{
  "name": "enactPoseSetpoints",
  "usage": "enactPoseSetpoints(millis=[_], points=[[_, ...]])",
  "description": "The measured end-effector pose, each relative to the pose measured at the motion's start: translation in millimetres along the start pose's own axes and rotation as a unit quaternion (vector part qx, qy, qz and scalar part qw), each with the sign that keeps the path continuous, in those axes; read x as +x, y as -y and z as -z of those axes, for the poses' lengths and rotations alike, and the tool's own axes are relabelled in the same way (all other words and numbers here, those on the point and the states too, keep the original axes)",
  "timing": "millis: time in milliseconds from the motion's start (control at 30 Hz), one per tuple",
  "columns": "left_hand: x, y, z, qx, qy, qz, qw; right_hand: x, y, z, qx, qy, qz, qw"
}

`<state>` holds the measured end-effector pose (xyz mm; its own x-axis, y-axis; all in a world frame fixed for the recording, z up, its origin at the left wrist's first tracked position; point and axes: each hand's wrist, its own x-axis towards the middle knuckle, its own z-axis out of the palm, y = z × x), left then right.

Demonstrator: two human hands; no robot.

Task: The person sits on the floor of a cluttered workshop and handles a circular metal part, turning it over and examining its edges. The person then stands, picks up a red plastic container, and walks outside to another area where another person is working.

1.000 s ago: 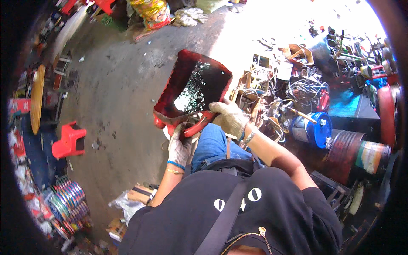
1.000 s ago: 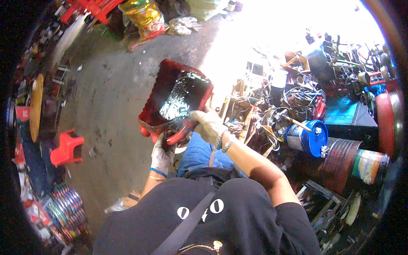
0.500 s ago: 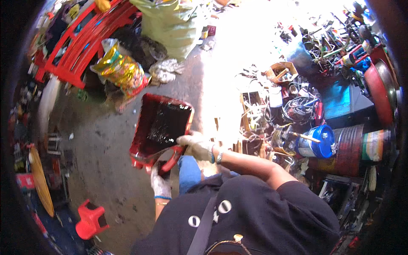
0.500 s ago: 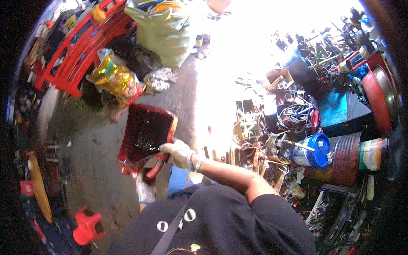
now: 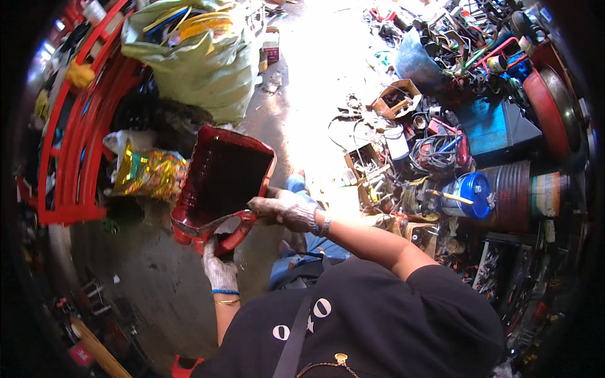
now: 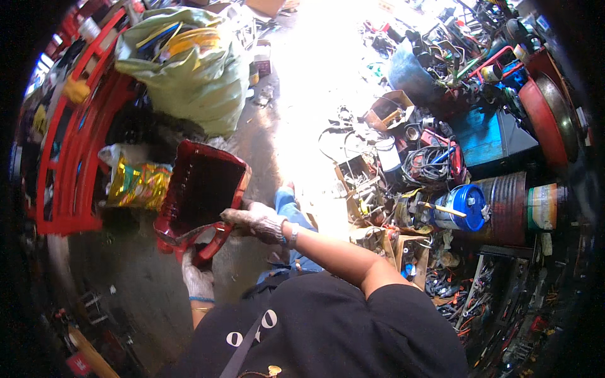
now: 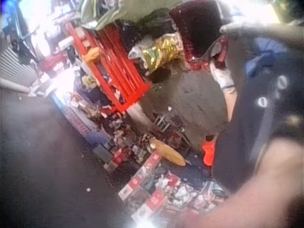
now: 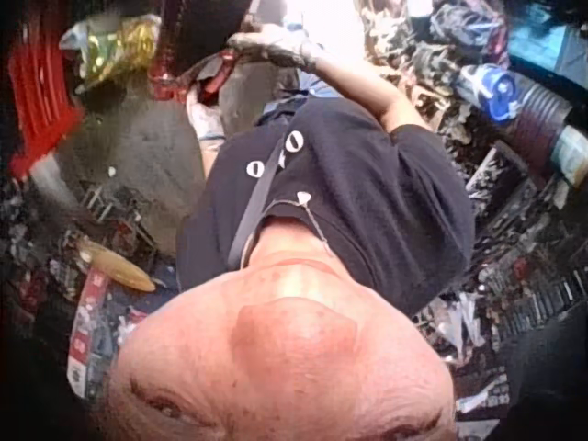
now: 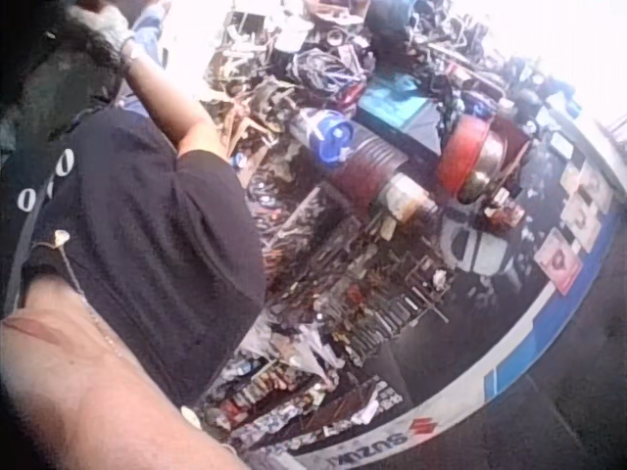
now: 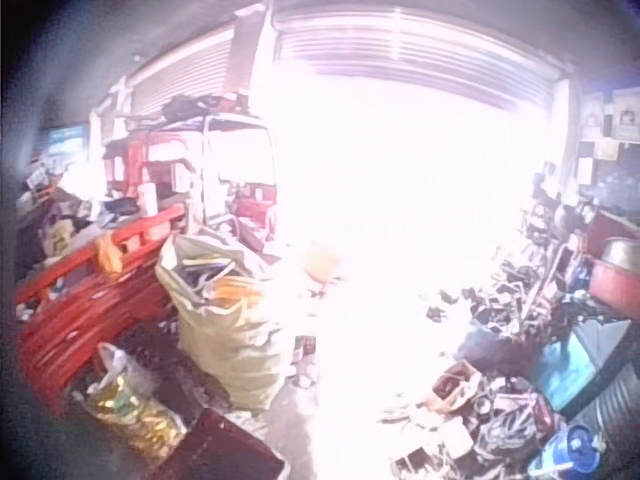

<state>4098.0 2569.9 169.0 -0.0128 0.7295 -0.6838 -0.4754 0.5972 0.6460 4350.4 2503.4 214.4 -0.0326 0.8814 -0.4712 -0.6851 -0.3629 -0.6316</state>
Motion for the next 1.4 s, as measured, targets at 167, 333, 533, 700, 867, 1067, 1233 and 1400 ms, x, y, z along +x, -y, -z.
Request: enactPoseSetpoints(millis=[167,333,533,700,867,1067,1233,1400], points=[[92,0,-142,0.021,0.072,0.058,0.995,33,101,110,0.011,-0.158,0.064,0.985],[157,7,-295,-0.005,0.098,0.103,0.990,25,202,219,-0.073,-0.350,0.110,0.928],[223,15,-455,0.012,0.177,0.140,0.974,20,304,293,0.144,-0.420,0.240,0.863],[294,35,-599,0.035,0.221,0.143,0.964,67,378,365,0.171,-0.491,0.286,0.805],[380,49,-763,0.061,0.213,0.183,0.958,104,439,477,0.195,-0.467,0.275,0.817],[433,38,-929,0.052,0.211,0.204,0.955,86,457,571,-0.144,-0.640,-0.110,0.747],[510,48,-1047,0.056,0.183,0.181,0.965,76,447,617,-0.643,-0.261,-0.414,0.589],[589,100,-1182,0.025,0.209,0.118,0.971,121,494,714,-0.705,-0.192,-0.407,0.547]])
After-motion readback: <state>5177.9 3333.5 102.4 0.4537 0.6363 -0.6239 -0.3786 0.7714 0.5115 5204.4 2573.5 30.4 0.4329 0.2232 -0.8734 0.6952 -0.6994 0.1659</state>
